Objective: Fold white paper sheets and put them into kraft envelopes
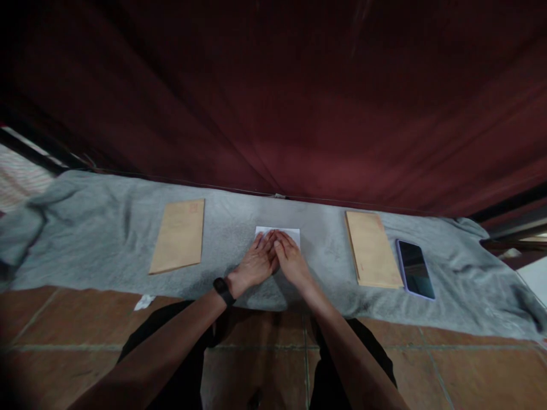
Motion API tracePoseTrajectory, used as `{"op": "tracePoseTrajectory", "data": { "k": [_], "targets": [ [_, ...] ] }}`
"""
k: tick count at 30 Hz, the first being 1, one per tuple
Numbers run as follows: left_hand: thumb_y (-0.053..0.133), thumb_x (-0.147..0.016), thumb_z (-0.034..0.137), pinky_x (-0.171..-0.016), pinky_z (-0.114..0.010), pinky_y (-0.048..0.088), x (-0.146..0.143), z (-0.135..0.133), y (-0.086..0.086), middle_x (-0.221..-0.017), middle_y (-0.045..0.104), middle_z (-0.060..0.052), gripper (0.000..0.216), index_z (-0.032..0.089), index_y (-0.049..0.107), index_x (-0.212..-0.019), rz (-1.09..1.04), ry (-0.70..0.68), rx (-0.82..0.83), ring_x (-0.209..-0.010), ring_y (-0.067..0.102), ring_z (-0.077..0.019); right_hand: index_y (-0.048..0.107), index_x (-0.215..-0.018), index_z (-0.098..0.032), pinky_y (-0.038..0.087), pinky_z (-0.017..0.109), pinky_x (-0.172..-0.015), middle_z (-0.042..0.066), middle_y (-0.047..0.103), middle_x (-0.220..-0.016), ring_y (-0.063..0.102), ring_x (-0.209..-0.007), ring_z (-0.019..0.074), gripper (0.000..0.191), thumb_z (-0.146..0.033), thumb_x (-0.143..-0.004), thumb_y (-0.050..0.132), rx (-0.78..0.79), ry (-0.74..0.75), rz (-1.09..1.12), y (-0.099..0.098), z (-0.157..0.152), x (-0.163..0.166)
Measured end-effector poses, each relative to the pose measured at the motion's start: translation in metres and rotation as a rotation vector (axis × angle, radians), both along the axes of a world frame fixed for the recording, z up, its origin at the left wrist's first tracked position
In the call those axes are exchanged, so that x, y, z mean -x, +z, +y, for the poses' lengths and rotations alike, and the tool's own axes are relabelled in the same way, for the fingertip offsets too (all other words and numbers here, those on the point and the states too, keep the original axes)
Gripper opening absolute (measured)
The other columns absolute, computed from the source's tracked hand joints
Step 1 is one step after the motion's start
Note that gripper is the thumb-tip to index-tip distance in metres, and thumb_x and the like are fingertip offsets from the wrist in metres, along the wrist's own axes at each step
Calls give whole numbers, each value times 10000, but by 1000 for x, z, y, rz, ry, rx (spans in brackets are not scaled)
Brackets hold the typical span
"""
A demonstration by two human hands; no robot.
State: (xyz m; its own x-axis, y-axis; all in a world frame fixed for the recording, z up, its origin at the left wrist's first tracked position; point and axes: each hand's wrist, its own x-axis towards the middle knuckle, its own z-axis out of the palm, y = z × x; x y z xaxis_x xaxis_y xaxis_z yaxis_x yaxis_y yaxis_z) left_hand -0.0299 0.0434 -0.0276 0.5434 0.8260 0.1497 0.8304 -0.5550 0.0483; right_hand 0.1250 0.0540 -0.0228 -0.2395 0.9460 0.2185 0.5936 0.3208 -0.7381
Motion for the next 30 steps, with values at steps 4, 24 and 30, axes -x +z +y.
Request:
{"op": "tracePoseTrajectory", "data": {
  "k": [4, 24, 30],
  "targets": [
    [318, -1043, 302, -1261, -487, 173, -2, 0, -2, -1594, 390, -163, 556, 66, 344, -1546, 20, 3, 0, -1522, 278, -258, 467, -1502, -151, 286, 429, -1248, 110, 456, -1565, 374, -1473, 199, 597, -476, -1067, 216, -25, 32, -139, -13, -3, 11],
    [286, -1032, 359, -1267, -459, 170, 12, 13, -5, -1636, 301, -173, 610, 31, 329, -1544, -56, 212, 43, -1542, 218, -268, 342, -1561, -79, 245, 470, -1216, 152, 356, -1612, 301, -1509, 269, 598, -418, -1075, 259, -181, -156, -629, -28, 2, -1],
    [296, -1035, 465, -1269, -465, 148, 20, 13, -2, -1644, 287, -169, 673, 47, 290, -1563, -29, 269, 72, -1549, 190, -276, 333, -1564, -76, 240, 465, -1209, 153, 373, -1605, 323, -1494, 282, 610, -438, -1075, 282, -202, -205, -656, -31, 2, -9]
  ]
}}
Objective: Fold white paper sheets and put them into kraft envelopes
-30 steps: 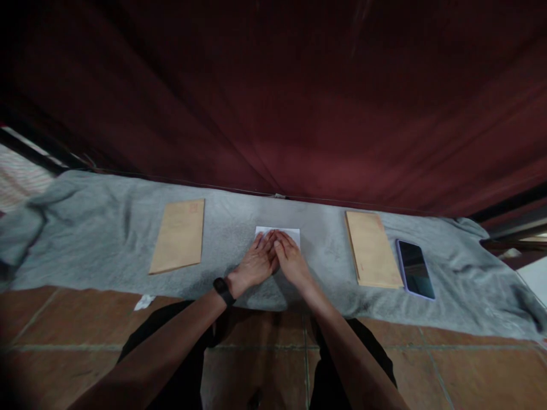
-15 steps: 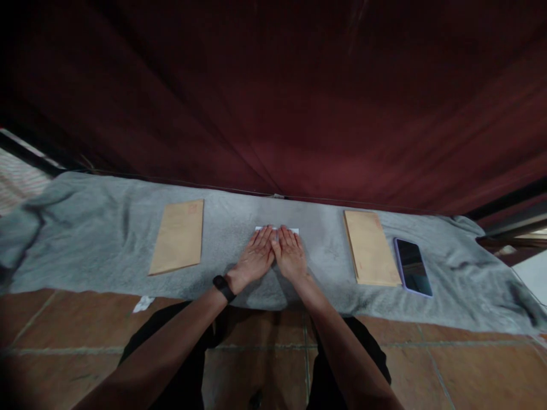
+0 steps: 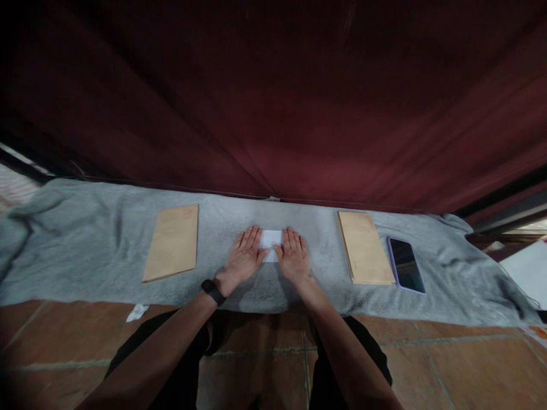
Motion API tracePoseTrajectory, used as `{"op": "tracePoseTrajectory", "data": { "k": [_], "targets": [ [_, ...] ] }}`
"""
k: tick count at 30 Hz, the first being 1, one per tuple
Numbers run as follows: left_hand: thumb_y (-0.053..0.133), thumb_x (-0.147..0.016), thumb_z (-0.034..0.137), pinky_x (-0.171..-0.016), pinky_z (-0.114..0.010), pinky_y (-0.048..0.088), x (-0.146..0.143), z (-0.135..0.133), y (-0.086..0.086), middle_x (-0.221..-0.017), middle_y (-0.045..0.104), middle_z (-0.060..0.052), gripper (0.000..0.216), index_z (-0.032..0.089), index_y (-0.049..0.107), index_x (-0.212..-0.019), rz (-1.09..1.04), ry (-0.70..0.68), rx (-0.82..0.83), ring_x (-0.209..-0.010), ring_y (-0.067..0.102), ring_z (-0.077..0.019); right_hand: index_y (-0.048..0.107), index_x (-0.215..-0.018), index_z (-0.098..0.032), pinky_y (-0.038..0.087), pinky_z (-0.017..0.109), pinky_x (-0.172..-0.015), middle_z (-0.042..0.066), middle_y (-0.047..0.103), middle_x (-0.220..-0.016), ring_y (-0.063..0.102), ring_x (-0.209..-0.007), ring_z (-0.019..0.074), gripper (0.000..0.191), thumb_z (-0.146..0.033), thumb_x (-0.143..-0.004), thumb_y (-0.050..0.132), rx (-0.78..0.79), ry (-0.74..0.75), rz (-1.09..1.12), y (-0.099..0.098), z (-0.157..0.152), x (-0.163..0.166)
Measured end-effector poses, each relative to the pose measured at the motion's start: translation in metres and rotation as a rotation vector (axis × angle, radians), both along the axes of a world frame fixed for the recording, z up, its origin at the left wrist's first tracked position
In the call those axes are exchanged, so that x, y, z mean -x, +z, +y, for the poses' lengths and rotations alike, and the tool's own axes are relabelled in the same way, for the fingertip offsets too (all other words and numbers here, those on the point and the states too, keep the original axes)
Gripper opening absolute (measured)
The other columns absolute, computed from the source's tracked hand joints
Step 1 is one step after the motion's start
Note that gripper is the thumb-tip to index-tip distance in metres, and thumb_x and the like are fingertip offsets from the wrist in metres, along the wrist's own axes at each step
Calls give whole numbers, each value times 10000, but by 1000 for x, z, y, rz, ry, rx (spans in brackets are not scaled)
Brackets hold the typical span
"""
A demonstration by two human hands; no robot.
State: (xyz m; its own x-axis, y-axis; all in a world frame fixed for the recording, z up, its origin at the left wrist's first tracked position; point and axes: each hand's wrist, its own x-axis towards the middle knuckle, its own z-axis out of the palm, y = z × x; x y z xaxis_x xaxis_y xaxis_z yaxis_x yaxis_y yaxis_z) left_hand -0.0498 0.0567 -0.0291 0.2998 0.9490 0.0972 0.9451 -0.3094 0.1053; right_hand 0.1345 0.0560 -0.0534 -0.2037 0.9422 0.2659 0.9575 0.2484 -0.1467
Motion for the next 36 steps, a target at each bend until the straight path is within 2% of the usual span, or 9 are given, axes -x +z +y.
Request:
{"op": "tracePoseTrajectory", "data": {
  "k": [12, 18, 21, 26, 29, 36],
  "targets": [
    [239, -1049, 457, -1262, -490, 170, 7, 0, 0, -1642, 301, -147, 638, 88, 299, -1566, -4, -7, -22, -1543, 218, -264, 350, -1562, -106, 243, 505, -1206, 151, 376, -1605, 345, -1482, 292, 605, -437, -1067, 242, 73, -33, 43, 2, -4, -28],
    [236, -1047, 463, -1261, -489, 165, 9, 0, 3, -1642, 304, -143, 635, 97, 319, -1559, 17, -5, -10, -1543, 218, -265, 378, -1550, -117, 250, 508, -1209, 142, 363, -1614, 329, -1491, 297, 576, -404, -1056, 298, 96, -67, 51, 5, -7, -39],
    [246, -1045, 466, -1261, -494, 164, 8, 1, 4, -1641, 307, -145, 637, 98, 324, -1559, 25, 2, -6, -1541, 224, -270, 360, -1553, -91, 247, 517, -1219, 163, 332, -1625, 299, -1509, 293, 594, -403, -1050, 308, 85, -71, 99, 15, -4, -35],
    [250, -1045, 459, -1258, -498, 171, 7, 1, 3, -1642, 305, -144, 635, 89, 334, -1555, 26, 0, -1, -1542, 220, -275, 355, -1562, -121, 263, 452, -1243, 112, 331, -1634, 267, -1528, 227, 570, -382, -1061, 281, 75, 154, 192, 28, -3, -12],
    [242, -1046, 463, -1257, -499, 176, 7, 1, 3, -1640, 309, -147, 640, 85, 333, -1554, 21, -1, -4, -1543, 216, -273, 383, -1551, -141, 280, 442, -1241, 101, 365, -1619, 305, -1513, 218, 543, -363, -1063, 299, 115, 213, 174, 25, -6, 3],
    [249, -1046, 454, -1259, -496, 168, 7, 1, 6, -1632, 327, -146, 627, 96, 340, -1553, 18, -2, -6, -1539, 232, -271, 400, -1544, -156, 250, 457, -1243, 104, 344, -1621, 327, -1504, 245, 524, -361, -1064, 358, 84, 160, 66, 14, -11, 9]
  ]
}}
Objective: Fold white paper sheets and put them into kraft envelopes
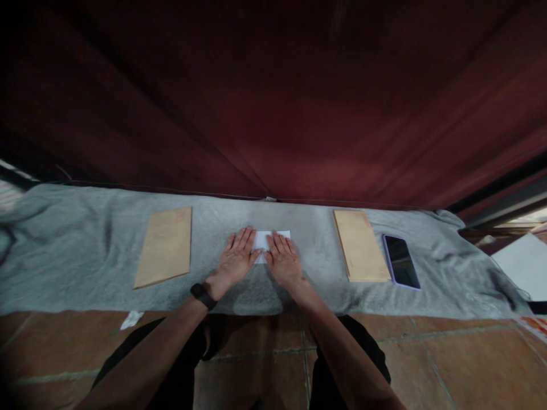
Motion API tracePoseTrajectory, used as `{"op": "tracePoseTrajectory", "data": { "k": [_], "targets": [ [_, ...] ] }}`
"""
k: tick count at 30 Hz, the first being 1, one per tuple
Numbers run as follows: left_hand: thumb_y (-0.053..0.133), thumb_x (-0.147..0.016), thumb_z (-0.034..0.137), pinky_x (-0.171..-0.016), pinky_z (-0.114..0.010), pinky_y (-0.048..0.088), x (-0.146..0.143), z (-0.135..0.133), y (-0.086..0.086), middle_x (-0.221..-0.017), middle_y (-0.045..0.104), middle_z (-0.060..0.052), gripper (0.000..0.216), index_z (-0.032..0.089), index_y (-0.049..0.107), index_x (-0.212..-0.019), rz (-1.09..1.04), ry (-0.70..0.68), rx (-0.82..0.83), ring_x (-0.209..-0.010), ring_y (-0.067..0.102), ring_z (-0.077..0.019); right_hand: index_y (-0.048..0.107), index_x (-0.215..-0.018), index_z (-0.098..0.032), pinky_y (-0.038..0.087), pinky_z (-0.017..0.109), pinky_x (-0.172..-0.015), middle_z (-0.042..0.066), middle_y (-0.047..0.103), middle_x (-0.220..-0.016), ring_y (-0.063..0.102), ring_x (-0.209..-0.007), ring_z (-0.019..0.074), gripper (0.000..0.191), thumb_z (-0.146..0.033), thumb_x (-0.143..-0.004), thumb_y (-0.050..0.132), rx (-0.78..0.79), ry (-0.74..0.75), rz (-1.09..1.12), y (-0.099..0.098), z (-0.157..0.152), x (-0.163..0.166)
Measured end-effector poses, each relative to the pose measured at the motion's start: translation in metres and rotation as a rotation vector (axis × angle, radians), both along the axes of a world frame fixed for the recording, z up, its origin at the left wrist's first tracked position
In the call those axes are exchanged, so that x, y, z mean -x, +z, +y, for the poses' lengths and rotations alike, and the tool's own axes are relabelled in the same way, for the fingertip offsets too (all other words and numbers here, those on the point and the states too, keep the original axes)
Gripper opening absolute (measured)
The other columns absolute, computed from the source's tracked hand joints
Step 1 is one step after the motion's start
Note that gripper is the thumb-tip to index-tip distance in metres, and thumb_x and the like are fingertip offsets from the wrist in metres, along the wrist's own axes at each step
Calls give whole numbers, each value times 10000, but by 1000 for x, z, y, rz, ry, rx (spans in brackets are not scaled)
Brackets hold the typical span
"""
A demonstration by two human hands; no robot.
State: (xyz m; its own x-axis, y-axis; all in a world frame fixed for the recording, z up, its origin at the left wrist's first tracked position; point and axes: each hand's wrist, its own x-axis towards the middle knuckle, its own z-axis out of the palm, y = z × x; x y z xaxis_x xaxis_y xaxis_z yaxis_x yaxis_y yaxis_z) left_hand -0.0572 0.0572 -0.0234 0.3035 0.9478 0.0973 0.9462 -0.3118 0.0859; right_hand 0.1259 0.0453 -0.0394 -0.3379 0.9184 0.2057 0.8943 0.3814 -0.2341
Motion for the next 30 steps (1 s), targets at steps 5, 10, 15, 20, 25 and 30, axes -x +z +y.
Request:
{"op": "tracePoseTrajectory", "data": {
  "k": [5, 10, 15, 20, 25, 30],
  "targets": [
    [253, -1045, 409, -1260, -523, 155, -4, -2, 2, -1627, 330, -158, 607, 81, 347, -1547, -15, -5, -37, -1540, 224, -285, 393, -1547, -160, 253, 461, -1239, 113, 343, -1616, 322, -1507, 240, 527, -370, -1064, 368, -27, -16, -17, -1, -1, 0],
    [235, -1045, 323, -1269, -473, 162, -16, -4, 0, -1633, 330, -130, 569, 85, 345, -1550, -32, -73, -52, -1539, 232, -260, 400, -1542, -140, 242, 462, -1244, 122, 335, -1619, 319, -1508, 242, 515, -325, -1063, 352, -25, 1, -31, 0, -1, 1],
    [256, -1039, 326, -1258, -489, 186, -20, -3, -7, -1623, 348, -138, 573, 99, 325, -1561, -45, -20, -31, -1541, 226, -261, 408, -1538, -157, 256, 465, -1237, 119, 336, -1621, 323, -1506, 246, 514, -329, -1055, 379, -18, -29, -20, -1, -1, -1],
    [264, -1041, 365, -1259, -487, 173, -14, -3, -8, -1620, 355, -138, 584, 105, 318, -1561, -47, 1, -50, -1537, 239, -260, 362, -1558, -128, 259, 470, -1232, 125, 361, -1610, 318, -1507, 248, 552, -366, -1060, 359, -21, -60, 0, -4, 0, -8],
    [249, -1048, 402, -1256, -497, 180, -6, -4, -6, -1625, 343, -138, 596, 112, 310, -1566, -42, 16, -38, -1534, 248, -266, 334, -1569, -113, 241, 460, -1234, 128, 368, -1609, 306, -1512, 245, 582, -404, -1065, 317, 1, -86, 5, -6, 1, -20],
    [230, -1052, 419, -1260, -504, 169, -3, -4, -3, -1631, 330, -136, 608, 98, 323, -1559, -20, 30, -13, -1536, 240, -271, 344, -1565, -116, 239, 469, -1231, 127, 368, -1612, 310, -1508, 259, 591, -423, -1061, 314, 28, -109, -14, -7, 2, -33]
  ]
}}
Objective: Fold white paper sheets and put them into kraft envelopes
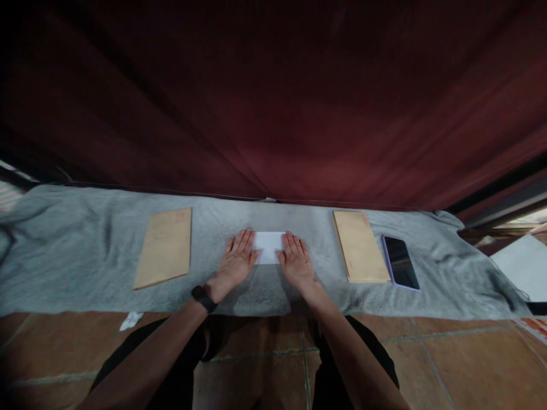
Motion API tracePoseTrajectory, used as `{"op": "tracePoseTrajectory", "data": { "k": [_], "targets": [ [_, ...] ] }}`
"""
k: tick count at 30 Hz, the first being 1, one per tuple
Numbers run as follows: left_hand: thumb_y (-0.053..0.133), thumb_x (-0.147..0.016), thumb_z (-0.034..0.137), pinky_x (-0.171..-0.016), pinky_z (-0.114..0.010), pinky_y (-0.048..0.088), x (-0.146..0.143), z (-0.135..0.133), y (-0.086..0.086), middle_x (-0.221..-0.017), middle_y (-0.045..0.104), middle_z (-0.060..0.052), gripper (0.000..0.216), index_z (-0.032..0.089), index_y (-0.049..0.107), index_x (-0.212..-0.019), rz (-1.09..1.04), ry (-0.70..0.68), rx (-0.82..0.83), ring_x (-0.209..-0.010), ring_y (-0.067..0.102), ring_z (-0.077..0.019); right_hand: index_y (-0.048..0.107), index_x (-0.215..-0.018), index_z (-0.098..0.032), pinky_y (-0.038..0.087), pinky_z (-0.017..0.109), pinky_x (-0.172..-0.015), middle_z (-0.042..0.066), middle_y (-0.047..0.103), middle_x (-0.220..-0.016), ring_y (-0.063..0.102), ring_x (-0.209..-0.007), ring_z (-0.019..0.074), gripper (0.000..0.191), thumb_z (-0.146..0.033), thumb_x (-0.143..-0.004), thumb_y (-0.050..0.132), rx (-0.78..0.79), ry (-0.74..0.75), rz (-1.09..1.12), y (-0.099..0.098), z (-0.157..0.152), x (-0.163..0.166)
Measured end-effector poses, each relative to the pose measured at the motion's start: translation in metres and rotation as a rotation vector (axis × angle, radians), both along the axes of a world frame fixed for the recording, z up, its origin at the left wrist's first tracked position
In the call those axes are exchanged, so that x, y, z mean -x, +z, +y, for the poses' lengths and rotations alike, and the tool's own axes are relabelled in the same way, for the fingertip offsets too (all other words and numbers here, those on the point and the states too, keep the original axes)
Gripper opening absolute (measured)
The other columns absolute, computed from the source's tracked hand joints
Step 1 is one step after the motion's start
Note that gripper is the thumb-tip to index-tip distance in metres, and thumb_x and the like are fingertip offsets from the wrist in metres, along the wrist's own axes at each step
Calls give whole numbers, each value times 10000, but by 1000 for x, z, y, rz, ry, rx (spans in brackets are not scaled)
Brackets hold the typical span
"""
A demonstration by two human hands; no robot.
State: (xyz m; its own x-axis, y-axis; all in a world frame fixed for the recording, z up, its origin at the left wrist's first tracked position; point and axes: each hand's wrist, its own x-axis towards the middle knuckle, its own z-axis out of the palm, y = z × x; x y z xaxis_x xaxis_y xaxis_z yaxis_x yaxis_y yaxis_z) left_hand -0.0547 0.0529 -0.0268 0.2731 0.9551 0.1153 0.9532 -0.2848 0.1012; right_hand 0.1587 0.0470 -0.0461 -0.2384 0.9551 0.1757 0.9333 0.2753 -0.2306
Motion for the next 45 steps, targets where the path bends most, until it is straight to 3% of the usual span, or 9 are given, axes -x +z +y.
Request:
{"op": "tracePoseTrajectory", "data": {
  "k": [13, 21, 26, 45],
  "targets": [
    [224, -1055, 414, -1263, -500, 153, 2, 1, 1, -1641, 302, -133, 613, 86, 320, -1563, 29, 1, 26, -1542, 221, -266, 426, -1514, -66, 272, 509, -1221, 163, 378, -1602, 312, -1505, 288, 563, -360, -1050, 298, -1, -86, 51, 12, 5, -14],
    [240, -1051, 387, -1260, -508, 157, 1, 0, 2, -1635, 313, -137, 603, 82, 313, -1567, 37, 3, 16, -1544, 214, -267, 417, -1530, -130, 303, 449, -1234, 102, 416, -1591, 318, -1507, 225, 522, -347, -1064, 325, -34, 178, 107, 14, 6, 29],
    [266, -1050, 368, -1247, -522, 200, 4, 1, -1, -1620, 340, -148, 584, 78, 347, -1550, 32, -25, -34, -1529, 260, -277, 421, -1528, -140, 309, 455, -1224, 110, 420, -1586, 366, -1483, 240, 515, -344, -1057, 383, -78, 166, 40, 6, 7, 41],
    [291, -1050, 402, -1231, -541, 250, 6, 0, 0, -1604, 364, -154, 587, 93, 375, -1542, -2, -37, -92, -1504, 323, -281, 306, -1584, -144, 312, 479, -1193, 128, 428, -1581, 394, -1459, 271, 579, -411, -1070, 324, -129, 43, -25, -7, 8, 2]
  ]
}}
